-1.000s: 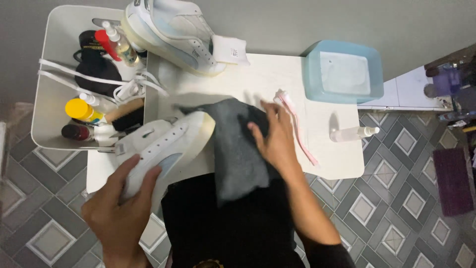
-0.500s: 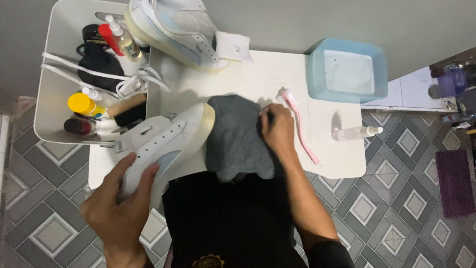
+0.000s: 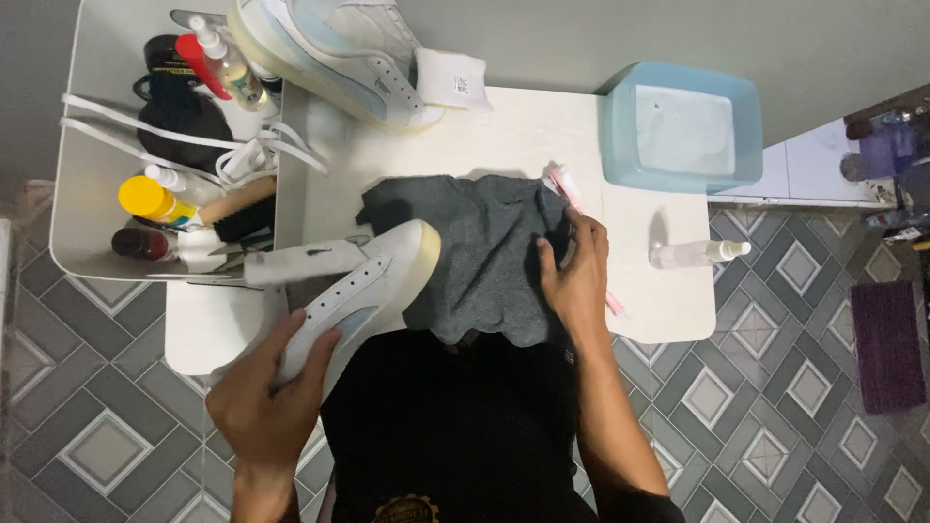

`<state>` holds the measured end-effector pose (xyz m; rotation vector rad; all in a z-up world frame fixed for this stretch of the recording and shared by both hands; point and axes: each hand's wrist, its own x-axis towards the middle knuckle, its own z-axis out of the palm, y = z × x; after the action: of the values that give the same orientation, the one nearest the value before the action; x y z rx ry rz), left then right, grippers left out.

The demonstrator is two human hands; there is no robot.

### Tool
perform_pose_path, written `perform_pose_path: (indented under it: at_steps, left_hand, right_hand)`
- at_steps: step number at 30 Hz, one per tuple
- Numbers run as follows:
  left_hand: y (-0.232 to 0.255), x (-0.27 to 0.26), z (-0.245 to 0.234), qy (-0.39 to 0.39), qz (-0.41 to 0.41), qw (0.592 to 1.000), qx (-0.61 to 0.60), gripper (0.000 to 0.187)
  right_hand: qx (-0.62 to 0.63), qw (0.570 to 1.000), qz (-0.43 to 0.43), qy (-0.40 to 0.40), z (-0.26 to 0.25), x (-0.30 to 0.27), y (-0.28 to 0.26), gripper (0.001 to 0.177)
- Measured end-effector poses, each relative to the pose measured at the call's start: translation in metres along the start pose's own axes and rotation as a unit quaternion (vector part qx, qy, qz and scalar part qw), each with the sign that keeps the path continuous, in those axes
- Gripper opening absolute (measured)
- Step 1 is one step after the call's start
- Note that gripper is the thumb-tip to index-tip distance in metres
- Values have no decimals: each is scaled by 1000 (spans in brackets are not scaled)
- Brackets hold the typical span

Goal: Cleaning a white sneaker using a toothbrush and a cloth at a service counter.

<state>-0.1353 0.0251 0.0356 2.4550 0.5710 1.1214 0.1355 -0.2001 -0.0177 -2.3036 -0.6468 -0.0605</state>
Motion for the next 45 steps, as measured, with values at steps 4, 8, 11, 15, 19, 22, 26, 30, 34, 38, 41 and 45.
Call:
perform_pose_path:
  at_steps: [4,8,11,15,19,22,26,30,34,38,41,45]
  left_hand:
    - [3,-12,2,2,-24,1000,5,37]
    - [16,-8,-2,9,-27,1000,-2,37]
    - [24,-5,-2,-3,5,1000,-13,37]
    - [37,-3,11,-17,-11,999,-43,34]
    - [23,-16,45,-2,-102,994,-36,37]
    - [15,-7,55,7,-149,988,-48,36]
    - [9,16,54,21,-211,974,-84,35]
    - [17,38,40,-43,-253,964,-69,41]
    - [25,38,27,-86,-250,964,-32,49]
    - [8,-9,37,10,-98,995,35,55]
    - [14,-44,57,36,14,998,-47,32]
    - [41,-61,109,-145,140,969,-144,31]
  right_hand:
    - [-72,997,-27,29,19,6,36,47]
    - [-71,996,-31,45,22,22,67,6]
    - [-30,996,-23,78,9,31,61,5]
    - [-23,984,37,170,-10,36,48,7]
    - [48,984,44,166,-24,28,24,8]
    - [126,976,74,160,-24,17,19,8]
    - [130,984,34,114,-23,4,9,50]
    - [79,992,58,78,-34,-13,-9,64]
    - [44,993,81,76,-45,-32,-22,72]
    - [-35,986,161,-7,-58,-56,-20,66]
    - [-114,973,189,-73,-44,-74,24,52]
    - [-47,978,187,-79,-38,-74,26,16]
